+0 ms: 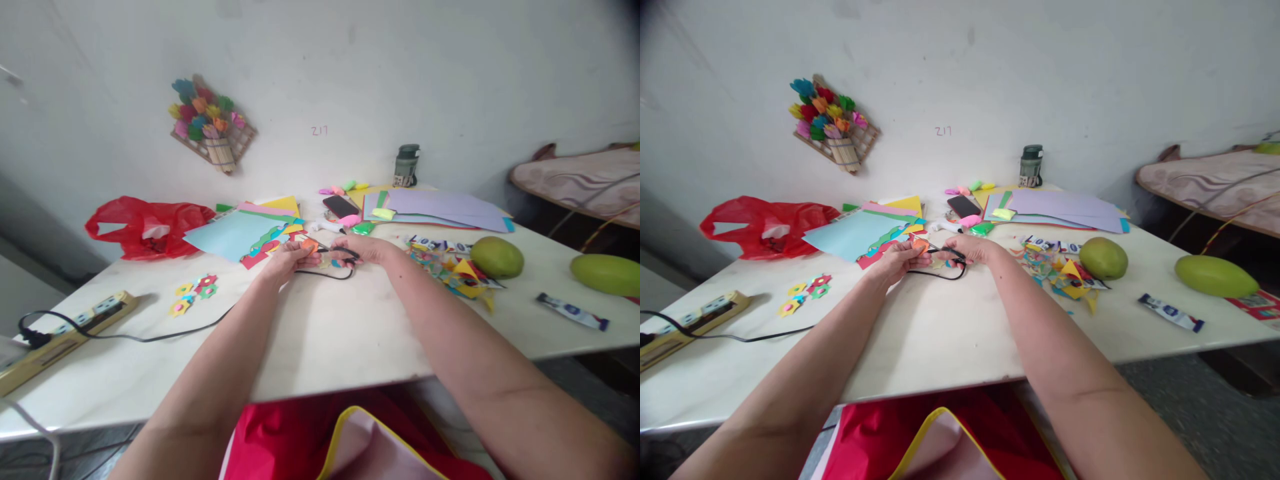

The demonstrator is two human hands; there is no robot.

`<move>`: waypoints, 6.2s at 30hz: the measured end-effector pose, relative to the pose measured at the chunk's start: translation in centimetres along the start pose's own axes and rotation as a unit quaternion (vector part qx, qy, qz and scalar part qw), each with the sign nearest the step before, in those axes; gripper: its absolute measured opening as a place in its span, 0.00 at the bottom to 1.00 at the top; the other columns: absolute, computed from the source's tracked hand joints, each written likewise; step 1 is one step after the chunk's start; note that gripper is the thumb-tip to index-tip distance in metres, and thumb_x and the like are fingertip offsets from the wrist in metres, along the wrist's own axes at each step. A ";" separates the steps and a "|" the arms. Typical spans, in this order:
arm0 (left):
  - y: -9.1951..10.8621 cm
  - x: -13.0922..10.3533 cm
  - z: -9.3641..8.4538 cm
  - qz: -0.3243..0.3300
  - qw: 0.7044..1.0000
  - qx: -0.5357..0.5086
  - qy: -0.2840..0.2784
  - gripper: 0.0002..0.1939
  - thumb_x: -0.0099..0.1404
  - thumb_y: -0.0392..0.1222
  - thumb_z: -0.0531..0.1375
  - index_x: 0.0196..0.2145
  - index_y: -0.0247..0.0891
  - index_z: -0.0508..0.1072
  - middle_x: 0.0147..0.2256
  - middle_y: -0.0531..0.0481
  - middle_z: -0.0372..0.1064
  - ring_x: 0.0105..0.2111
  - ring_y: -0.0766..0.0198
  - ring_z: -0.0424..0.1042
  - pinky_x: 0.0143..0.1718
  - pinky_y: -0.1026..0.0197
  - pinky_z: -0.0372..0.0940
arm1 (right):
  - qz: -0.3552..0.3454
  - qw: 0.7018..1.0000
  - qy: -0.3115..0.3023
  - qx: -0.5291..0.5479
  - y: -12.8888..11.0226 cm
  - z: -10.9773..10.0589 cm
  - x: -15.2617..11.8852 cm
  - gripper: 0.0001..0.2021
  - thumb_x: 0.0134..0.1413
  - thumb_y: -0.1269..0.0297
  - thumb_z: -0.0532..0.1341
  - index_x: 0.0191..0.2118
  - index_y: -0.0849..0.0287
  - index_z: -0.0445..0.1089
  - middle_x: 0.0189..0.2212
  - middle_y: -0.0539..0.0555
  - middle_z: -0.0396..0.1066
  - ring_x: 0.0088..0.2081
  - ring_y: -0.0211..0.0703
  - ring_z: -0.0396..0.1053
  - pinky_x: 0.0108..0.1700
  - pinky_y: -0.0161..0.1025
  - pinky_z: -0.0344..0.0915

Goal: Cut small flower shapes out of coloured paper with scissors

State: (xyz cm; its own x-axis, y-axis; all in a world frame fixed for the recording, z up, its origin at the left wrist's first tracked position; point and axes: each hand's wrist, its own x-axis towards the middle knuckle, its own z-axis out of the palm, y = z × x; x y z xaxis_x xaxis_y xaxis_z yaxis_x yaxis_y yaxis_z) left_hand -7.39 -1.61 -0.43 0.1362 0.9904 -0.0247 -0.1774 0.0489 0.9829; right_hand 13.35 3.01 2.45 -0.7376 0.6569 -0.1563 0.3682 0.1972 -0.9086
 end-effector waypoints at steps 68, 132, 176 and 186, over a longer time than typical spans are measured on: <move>0.1 0.0 0.1 0.016 1.000 0.003 -0.012 0.13 0.46 0.41 0.69 0.22 0.32 0.70 0.21 0.52 0.69 0.20 0.70 0.68 0.28 0.65 0.67 | -0.003 0.997 -0.051 0.063 1.4 -0.5 0.8 0.11 0.48 0.61 0.64 0.26 0.62 0.62 0.17 0.48 0.65 0.15 0.28 0.60 0.13 0.26 0.45; -0.4 0.5 0.5 0.014 0.999 -0.036 0.002 0.11 0.51 0.39 0.67 0.26 0.34 0.68 0.23 0.49 0.72 0.25 0.63 0.75 0.33 0.62 0.70 | 0.000 0.998 -0.018 0.057 1.0 -0.2 1.0 0.13 0.50 0.57 0.62 0.26 0.62 0.63 0.13 0.48 0.63 0.14 0.29 0.57 0.13 0.26 0.43; -0.3 0.3 0.9 0.012 0.999 0.036 -0.022 0.17 0.44 0.37 0.71 0.30 0.31 0.70 0.28 0.47 0.75 0.28 0.63 0.76 0.38 0.59 0.70 | -0.068 0.974 0.167 0.133 0.7 0.2 1.1 0.13 0.42 0.76 0.65 0.35 0.61 0.64 0.21 0.49 0.70 0.20 0.33 0.67 0.14 0.26 0.53; -0.1 0.0 1.4 0.004 0.996 0.076 -0.044 0.27 0.44 0.41 0.72 0.40 0.32 0.68 0.28 0.46 0.76 0.28 0.59 0.77 0.39 0.55 0.70 | -0.088 0.974 0.165 0.126 0.4 0.8 1.3 0.12 0.40 0.81 0.63 0.33 0.63 0.66 0.14 0.44 0.65 0.17 0.30 0.62 0.19 0.26 0.57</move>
State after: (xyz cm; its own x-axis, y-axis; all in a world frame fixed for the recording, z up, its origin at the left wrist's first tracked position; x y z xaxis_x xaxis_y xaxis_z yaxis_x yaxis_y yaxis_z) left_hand -6.03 -1.83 -0.31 0.2220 0.9750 -0.0064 -0.0299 0.0133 0.9995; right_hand 12.08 3.35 1.55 -0.5394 0.8353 0.1066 0.0701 0.1707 -0.9828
